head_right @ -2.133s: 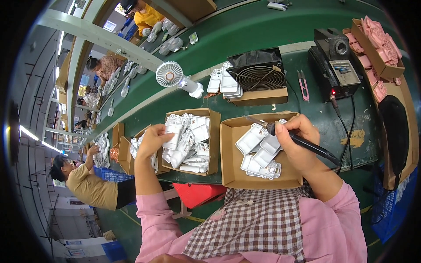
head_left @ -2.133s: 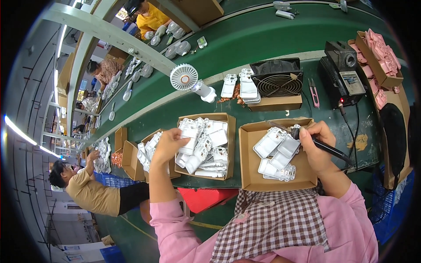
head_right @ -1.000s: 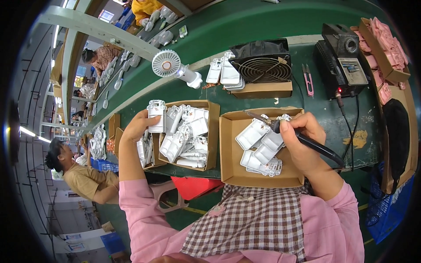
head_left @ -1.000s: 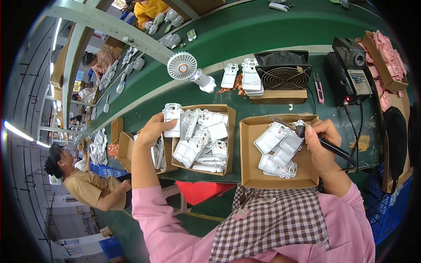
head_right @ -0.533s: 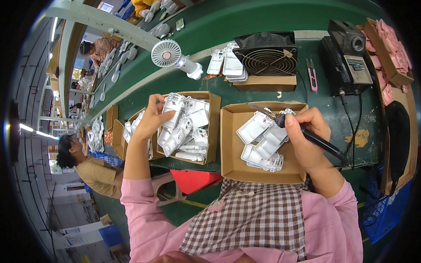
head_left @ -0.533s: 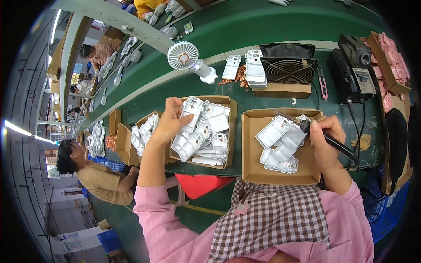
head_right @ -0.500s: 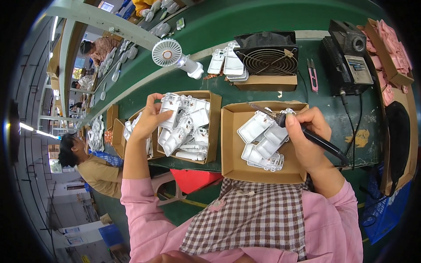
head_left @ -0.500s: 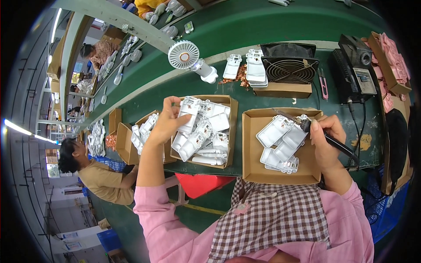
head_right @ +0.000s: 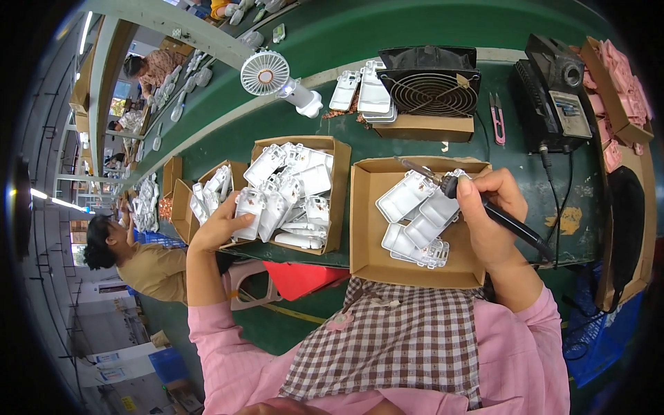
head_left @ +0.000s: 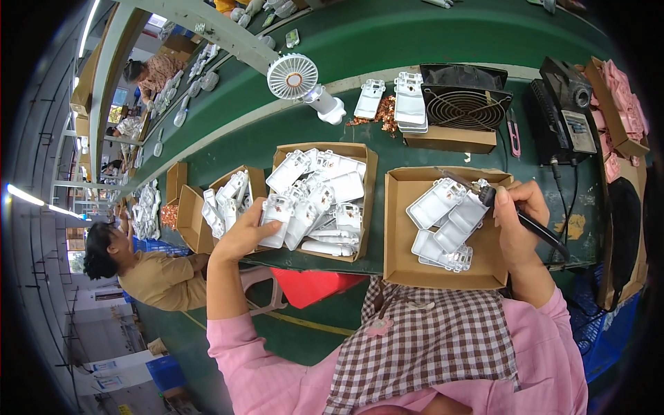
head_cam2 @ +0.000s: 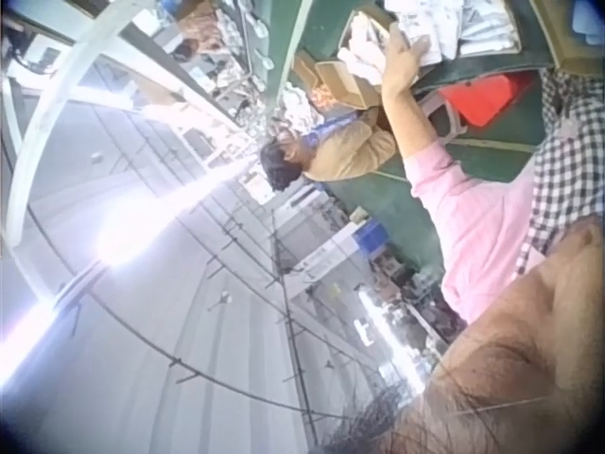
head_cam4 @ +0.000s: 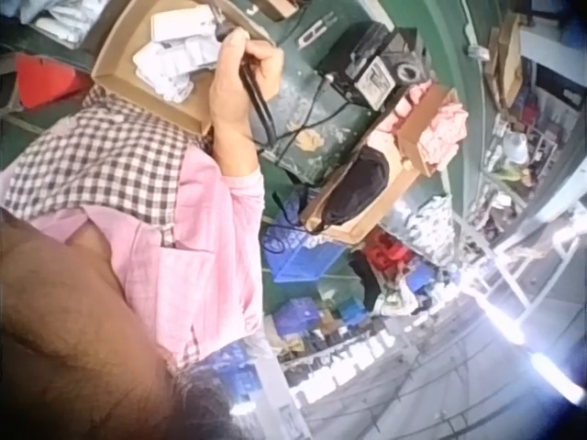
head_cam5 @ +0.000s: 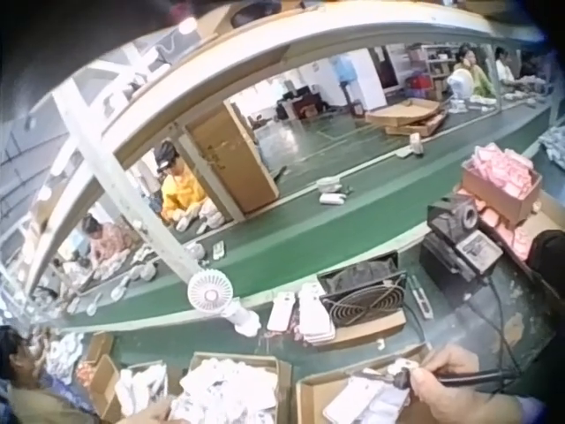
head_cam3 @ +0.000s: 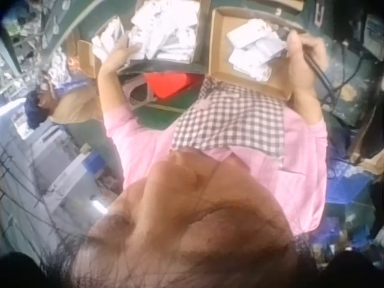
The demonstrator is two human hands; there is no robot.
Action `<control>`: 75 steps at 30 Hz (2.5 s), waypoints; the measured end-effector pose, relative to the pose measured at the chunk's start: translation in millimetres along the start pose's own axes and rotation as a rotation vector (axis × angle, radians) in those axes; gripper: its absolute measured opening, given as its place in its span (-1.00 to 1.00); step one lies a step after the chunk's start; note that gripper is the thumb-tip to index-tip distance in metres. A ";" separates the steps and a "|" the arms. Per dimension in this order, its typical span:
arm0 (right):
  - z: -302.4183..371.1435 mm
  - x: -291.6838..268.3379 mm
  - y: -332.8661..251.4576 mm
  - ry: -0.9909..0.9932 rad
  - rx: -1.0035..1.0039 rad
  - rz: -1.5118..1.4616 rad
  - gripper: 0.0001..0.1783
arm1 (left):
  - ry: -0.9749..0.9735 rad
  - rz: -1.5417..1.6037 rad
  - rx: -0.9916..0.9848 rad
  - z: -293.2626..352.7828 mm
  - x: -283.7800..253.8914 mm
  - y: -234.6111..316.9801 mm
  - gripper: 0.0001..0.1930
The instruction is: The person uses a soldering iron to work on white plastic housings, picking them from one box and placing the finished pieces into another. During the process, they also rearrange a small fan and a stack of housings on the workbench.
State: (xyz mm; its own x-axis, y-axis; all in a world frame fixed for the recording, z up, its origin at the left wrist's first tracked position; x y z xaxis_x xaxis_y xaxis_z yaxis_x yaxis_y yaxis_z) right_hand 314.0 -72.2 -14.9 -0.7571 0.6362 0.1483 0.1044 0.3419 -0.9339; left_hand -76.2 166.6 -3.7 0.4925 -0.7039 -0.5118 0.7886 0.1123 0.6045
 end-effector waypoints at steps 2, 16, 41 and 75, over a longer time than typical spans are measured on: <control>-0.2 0.6 1.4 0.004 0.008 -0.002 -0.83 | -0.007 -0.062 0.065 -5.1 6.4 -10.3 -0.42; -1.9 0.3 -0.3 0.007 -0.035 -0.001 -0.82 | 0.067 0.582 -0.015 23.0 -12.7 -16.9 -0.41; -2.7 -2.6 -3.1 0.022 -0.036 -0.045 -0.82 | 0.108 -0.024 0.341 31.9 51.6 51.1 -0.26; -2.1 -4.0 -6.2 0.065 -0.069 -0.020 -0.81 | 0.216 -0.777 0.133 -44.0 6.4 66.3 -0.14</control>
State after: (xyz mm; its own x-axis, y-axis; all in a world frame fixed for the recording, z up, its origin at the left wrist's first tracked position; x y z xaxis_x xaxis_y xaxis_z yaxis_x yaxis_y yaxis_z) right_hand 317.7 -75.4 -9.1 -0.7163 0.6714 0.1898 0.1357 0.4008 -0.9061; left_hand -4.6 200.3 6.2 -0.1064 -0.3940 -0.9129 0.8905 -0.4463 0.0888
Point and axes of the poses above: each hand's wrist, its own z-axis away from the middle knuckle, its own x-axis out of the palm, y = z × x, the point moved 8 cm from there along -z, towards the middle knuckle, and after that the axes turned 6 degrees about -x, right-handed, at the moved point
